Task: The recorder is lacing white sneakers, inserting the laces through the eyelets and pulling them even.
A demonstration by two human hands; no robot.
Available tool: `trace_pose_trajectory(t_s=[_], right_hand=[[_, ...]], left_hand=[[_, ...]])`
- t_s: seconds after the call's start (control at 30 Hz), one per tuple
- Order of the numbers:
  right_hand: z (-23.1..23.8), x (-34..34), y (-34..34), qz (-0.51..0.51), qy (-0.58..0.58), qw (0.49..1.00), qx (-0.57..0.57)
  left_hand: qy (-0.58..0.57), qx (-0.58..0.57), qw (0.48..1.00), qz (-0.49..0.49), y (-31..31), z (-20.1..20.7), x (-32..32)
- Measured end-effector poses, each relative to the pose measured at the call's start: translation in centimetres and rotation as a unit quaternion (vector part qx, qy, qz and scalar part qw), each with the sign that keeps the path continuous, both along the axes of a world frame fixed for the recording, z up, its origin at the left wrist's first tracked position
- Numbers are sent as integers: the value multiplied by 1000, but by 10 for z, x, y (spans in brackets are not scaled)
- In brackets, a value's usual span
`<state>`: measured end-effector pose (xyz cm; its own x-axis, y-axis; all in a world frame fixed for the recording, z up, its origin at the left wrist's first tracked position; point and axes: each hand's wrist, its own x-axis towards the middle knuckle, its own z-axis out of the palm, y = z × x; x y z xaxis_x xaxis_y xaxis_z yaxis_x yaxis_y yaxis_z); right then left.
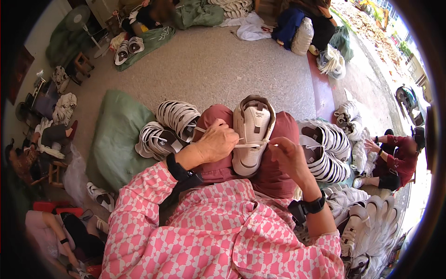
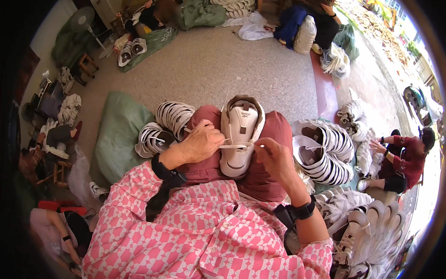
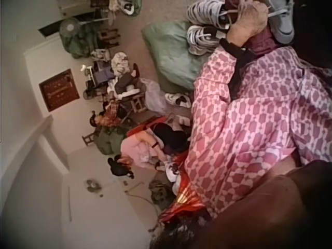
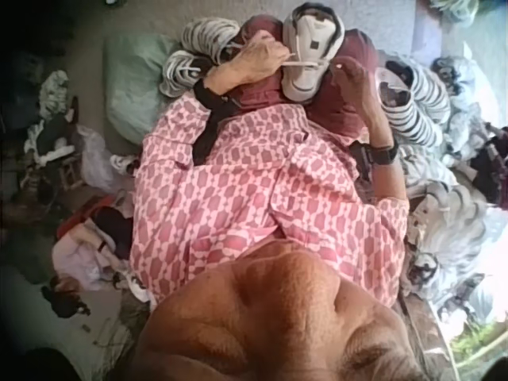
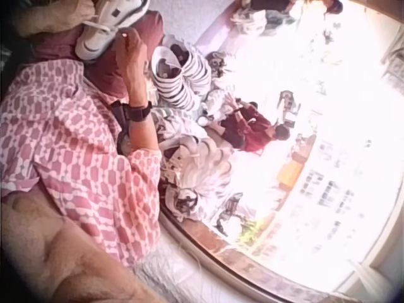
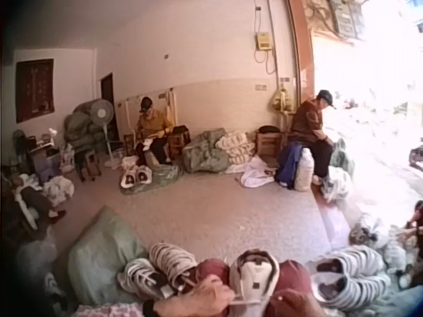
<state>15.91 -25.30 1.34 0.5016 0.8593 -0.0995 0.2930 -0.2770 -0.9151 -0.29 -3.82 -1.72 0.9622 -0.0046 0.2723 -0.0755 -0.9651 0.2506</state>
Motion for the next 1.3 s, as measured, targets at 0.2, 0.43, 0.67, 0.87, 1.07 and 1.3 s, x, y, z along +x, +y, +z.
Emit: trace_pose_trajectory(t_s=[0.2, 0.43, 0.67, 0.87, 1.07, 1.3], right_hand=[[-21, -15, 31, 48, -84, 995, -11], [-33, -19, 36, 48, -166, 985, 6], [-2, -10, 52, 72, -400, 889, 210], [-17, 4, 71, 156, -257, 939, 164], [-18, 7, 77, 192, -288, 922, 171], [-20, 5, 82, 204, -343, 909, 123]], left_hand=[[3, -2, 1000, 16, -4, 0, 7], [-45, 18, 994, 99, -24, -10, 19], [-141, 60, 987, 48, -6, 30, 14], [63, 32, 994, -85, 17, 39, 25], [1, -93, 988, -121, 29, 16, 27], [-2, -132, 981, -141, 30, 13, 27]])
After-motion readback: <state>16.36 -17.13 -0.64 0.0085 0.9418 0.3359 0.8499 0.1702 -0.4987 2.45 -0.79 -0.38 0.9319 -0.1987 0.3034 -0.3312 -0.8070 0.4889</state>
